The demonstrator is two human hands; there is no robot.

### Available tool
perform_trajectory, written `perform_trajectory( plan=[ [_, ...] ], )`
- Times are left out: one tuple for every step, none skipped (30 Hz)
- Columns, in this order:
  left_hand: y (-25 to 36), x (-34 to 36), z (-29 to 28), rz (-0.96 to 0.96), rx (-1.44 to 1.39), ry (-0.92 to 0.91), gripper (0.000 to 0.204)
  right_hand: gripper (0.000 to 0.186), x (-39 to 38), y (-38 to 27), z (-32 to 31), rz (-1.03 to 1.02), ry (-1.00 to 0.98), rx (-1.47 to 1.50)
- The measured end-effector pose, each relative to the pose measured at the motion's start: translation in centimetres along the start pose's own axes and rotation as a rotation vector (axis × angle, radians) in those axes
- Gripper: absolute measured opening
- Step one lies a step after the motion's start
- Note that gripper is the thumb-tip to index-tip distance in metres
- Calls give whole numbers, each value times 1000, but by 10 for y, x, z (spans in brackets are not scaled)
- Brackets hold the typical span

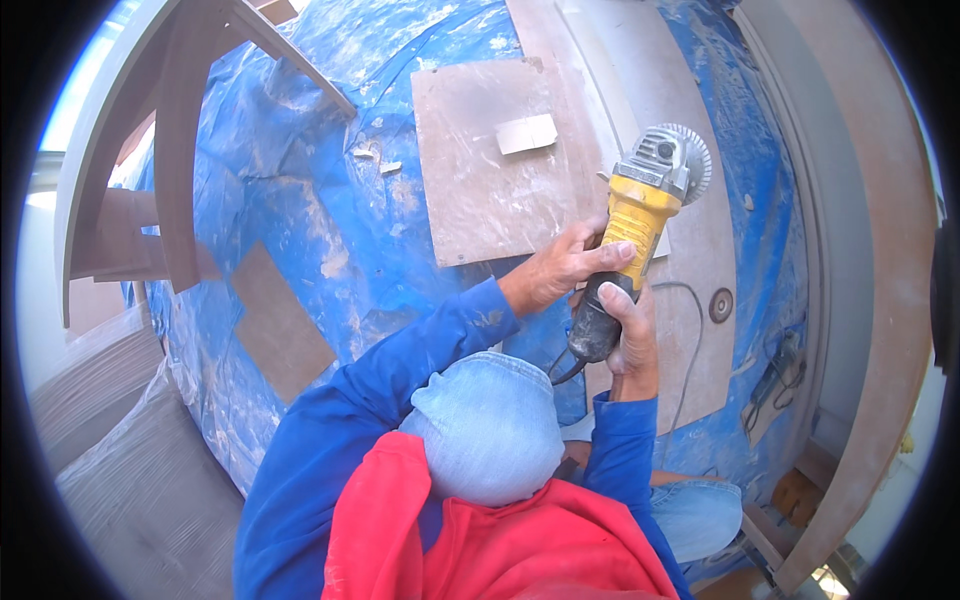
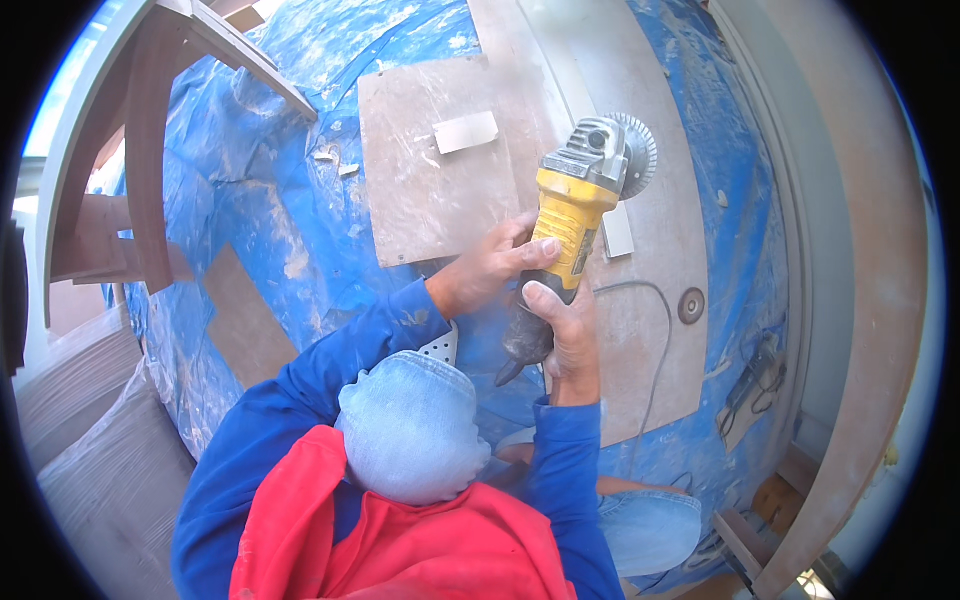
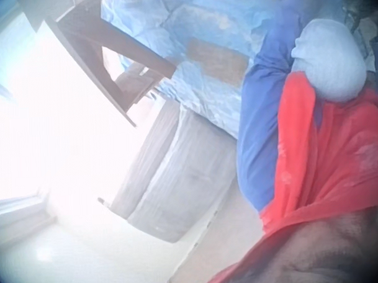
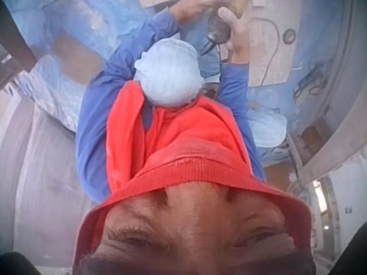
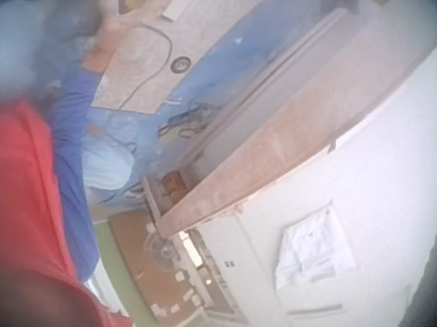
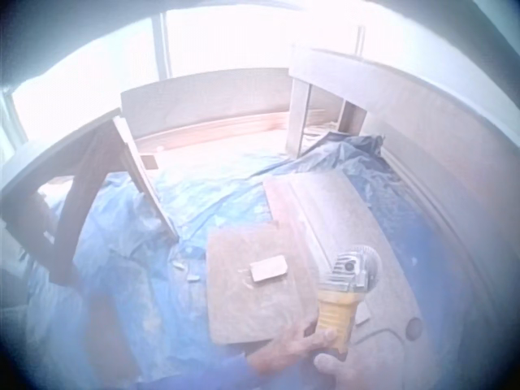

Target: The person marks a small wooden block with a marker, then uses an angle grinder to cut the block while seated on the floor. The person handles the block and grinder directly, and wood dust is visible during cutting.

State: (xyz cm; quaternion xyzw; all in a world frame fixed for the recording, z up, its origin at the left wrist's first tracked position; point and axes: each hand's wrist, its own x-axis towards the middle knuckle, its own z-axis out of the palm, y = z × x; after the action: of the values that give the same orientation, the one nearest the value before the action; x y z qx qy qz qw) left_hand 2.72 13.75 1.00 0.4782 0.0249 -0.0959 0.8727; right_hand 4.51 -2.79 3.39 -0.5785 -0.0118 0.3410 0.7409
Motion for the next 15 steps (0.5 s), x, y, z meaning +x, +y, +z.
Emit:
perform_trajectory(
  plan=[
    [-3,0,2,-11,1,16,76,71,-1,7,0,3,47,48],
    [-5,1,3,5,12,41,81,69,-1,12,0,6,96,97],
    [-7,2,6,8,32,77,86,67,-1,15,-1,5,81,133],
    [-8,4,8,14,56,101,92,65,-1,17,-1,4,69,171],
    [-8,4,11,5,54,116,91,63,0,17,-2,1,43,205],
    [-8,5,13,3,55,121,91,62,-1,17,-3,-3,38,211],
    [-8,5,16,2,56,127,90,61,-1,16,-4,-12,19,212],
    [-8,6,18,7,62,131,88,60,-1,16,-5,-32,-9,216],
    [-8,6,21,13,67,137,87,60,-2,15,-7,-17,2,224],
    [-8,6,22,34,75,145,86,59,-3,15,-8,-10,6,234],
    [-8,6,23,22,82,150,82,59,-4,16,-9,-4,-1,238],
    [-9,6,24,26,94,154,79,61,-5,16,-11,21,-1,268],
    [-10,6,24,29,104,157,77,64,-6,17,-13,43,-13,291],
    [-11,6,23,-20,84,126,71,67,-6,19,-15,64,-15,316],
    [-13,6,23,-67,62,96,66,65,-7,20,-17,71,-34,348]
  ],
)
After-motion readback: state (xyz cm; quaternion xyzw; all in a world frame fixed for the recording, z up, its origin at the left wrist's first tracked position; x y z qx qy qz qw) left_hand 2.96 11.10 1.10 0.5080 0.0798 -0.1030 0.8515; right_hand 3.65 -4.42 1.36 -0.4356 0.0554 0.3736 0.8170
